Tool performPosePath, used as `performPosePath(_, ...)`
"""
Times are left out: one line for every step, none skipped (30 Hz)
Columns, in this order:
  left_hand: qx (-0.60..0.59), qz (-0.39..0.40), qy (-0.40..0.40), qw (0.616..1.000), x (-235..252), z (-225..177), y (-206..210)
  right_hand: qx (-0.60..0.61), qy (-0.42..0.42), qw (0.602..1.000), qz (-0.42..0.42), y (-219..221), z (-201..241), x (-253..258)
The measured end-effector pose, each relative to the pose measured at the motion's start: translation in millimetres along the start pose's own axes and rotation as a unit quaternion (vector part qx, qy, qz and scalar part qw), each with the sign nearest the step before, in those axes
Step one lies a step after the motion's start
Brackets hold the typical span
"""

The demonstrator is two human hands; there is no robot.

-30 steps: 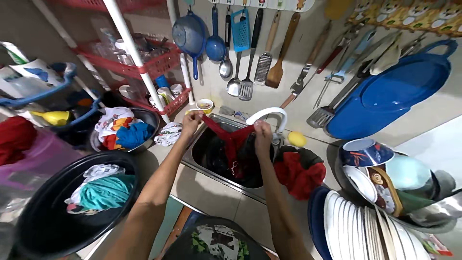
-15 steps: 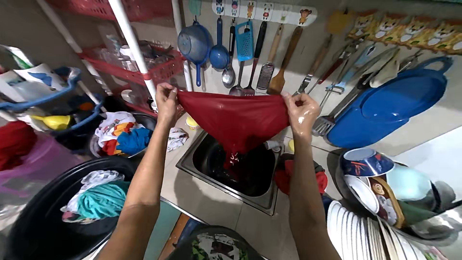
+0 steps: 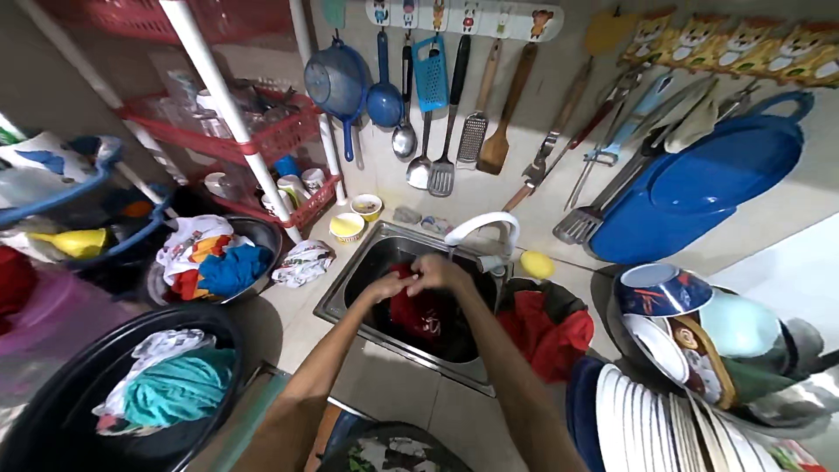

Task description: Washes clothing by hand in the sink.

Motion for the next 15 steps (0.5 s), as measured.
performPosePath(-0.028, -0.018, 0.019, 0.999, -11, -17, -7, 0.054, 0.033, 0.998, 0.013, 26, -26, 9)
performPosePath(-0.050, -0.036, 0.042, 0.997, -22, -37, -15, 0.102, 0.062, 0.993, -0.003, 51, -54, 20)
performPosePath(-0.059, -0.053, 0.070, 0.994, -30, -53, -23, 0.142, 0.079, 0.986, -0.020, 73, -77, 30)
performPosePath(-0.050, -0.069, 0.107, 0.991, -36, -66, -32, 0.177, 0.072, 0.981, -0.044, 93, -97, 38)
performPosePath(-0.024, -0.082, 0.150, 0.985, -38, -73, -46, 0.232, 0.042, 0.968, -0.083, 106, -110, 40)
performPosePath(0.006, -0.102, 0.187, 0.977, -43, -80, -61, 0.309, -0.008, 0.942, -0.134, 111, -117, 34)
performPosePath(0.028, -0.124, 0.210, 0.969, -48, -83, -76, 0.382, -0.064, 0.903, -0.186, 110, -121, 24)
performPosePath(0.029, -0.147, 0.218, 0.964, -54, -80, -90, 0.448, -0.117, 0.856, -0.229, 106, -125, 13)
performPosePath(0.001, -0.173, 0.223, 0.959, -57, -73, -101, 0.510, -0.163, 0.801, -0.269, 103, -131, 6)
performPosePath(-0.059, -0.198, 0.227, 0.952, -57, -63, -106, 0.572, -0.196, 0.736, -0.304, 98, -133, 1)
performPosePath(-0.144, -0.215, 0.231, 0.938, -54, -53, -104, 0.626, -0.217, 0.670, -0.335, 93, -132, -1)
performPosePath(-0.242, -0.217, 0.230, 0.917, -45, -41, -95, 0.662, -0.232, 0.612, -0.366, 87, -128, -1)
performPosePath(-0.347, -0.204, 0.227, 0.887, -30, -29, -80, 0.686, -0.244, 0.568, -0.383, 81, -121, 3)
performPosePath(-0.431, -0.175, 0.210, 0.860, -11, -17, -60, 0.701, -0.244, 0.547, -0.386, 75, -112, 8)
performPosePath(-0.479, -0.133, 0.184, 0.848, 6, -7, -38, 0.701, -0.237, 0.554, -0.382, 71, -100, 15)
Point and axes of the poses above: each hand's wrist, its own x-axis towards the middle knuckle, its own y-axis out of the palm, z = x × y, the point moved 4 cm from there along x, towards the middle knuckle, and after that the axes turned 11 degrees about z, right-handed, at the moved point
